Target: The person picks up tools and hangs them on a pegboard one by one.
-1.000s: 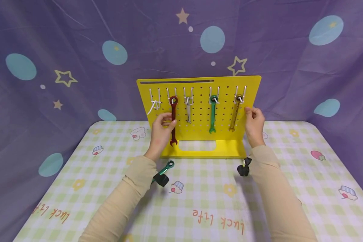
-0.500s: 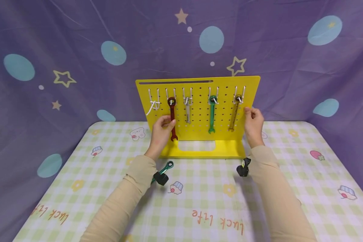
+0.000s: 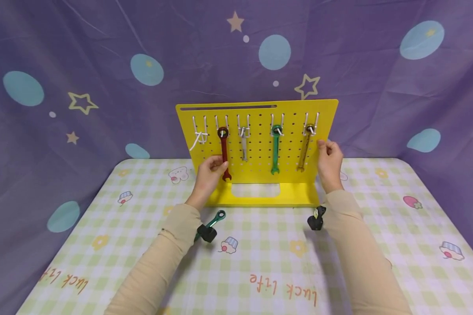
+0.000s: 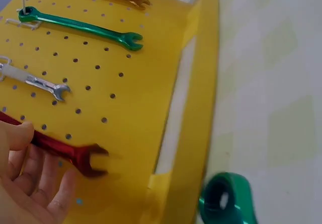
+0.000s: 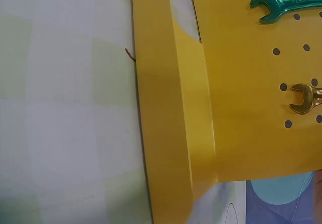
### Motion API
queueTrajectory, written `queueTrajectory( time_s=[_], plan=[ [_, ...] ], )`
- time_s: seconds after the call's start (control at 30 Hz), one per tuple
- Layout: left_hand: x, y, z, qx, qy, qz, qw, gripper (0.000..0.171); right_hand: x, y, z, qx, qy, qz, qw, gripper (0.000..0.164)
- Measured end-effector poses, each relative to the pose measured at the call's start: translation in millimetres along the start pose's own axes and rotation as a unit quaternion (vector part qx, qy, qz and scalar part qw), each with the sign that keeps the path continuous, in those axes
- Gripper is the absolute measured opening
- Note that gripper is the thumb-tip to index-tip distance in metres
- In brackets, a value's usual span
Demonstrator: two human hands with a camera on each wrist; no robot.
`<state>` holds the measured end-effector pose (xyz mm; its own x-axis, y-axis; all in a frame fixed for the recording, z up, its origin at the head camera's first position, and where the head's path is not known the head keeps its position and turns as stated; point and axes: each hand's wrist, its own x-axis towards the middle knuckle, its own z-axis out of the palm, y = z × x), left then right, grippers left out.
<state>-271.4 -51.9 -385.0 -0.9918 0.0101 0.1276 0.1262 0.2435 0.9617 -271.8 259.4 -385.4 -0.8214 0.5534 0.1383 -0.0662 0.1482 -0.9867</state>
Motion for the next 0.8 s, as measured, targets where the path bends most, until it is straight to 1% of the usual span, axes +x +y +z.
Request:
queueTrajectory(
  time_s=[0.2, 0.3, 0.47, 0.57, 0.67, 0.8],
  plan=[
    [-3.2, -13.0, -6.8, 0.004, -0.017, 0.002, 0.9999, 0.024, -1, -1, 1, 0.000, -0.001, -0.003, 1.000, 0.015],
    [-6.0, -16.5, -10.8, 0.009, -0.026, -0.001, 0.9996, 0.024, -1, 0, 1, 0.002, -0.002, -0.006, 1.000, 0.015],
    [-13.5, -17.4, -16.4, 0.022, -0.033, -0.004, 0.9992, 0.022, 0, 1, 1, 0.001, -0.002, -0.008, 1.000, 0.015],
    [-19.3, -17.1, -19.5, 0.022, -0.033, 0.007, 0.9992, 0.022, 0, 1, 0, -0.001, -0.003, -0.011, 1.000, 0.016],
    [-25.4, -17.1, -23.2, 0.029, -0.032, 0.010, 0.9990, 0.022, 0, 2, 0, -0.003, 0.000, -0.011, 1.000, 0.017],
    [-34.4, -15.8, -28.4, 0.043, -0.038, -0.010, 0.9983, 0.023, 0, 2, 0, -0.003, 0.005, -0.009, 1.000, 0.017]
  ],
)
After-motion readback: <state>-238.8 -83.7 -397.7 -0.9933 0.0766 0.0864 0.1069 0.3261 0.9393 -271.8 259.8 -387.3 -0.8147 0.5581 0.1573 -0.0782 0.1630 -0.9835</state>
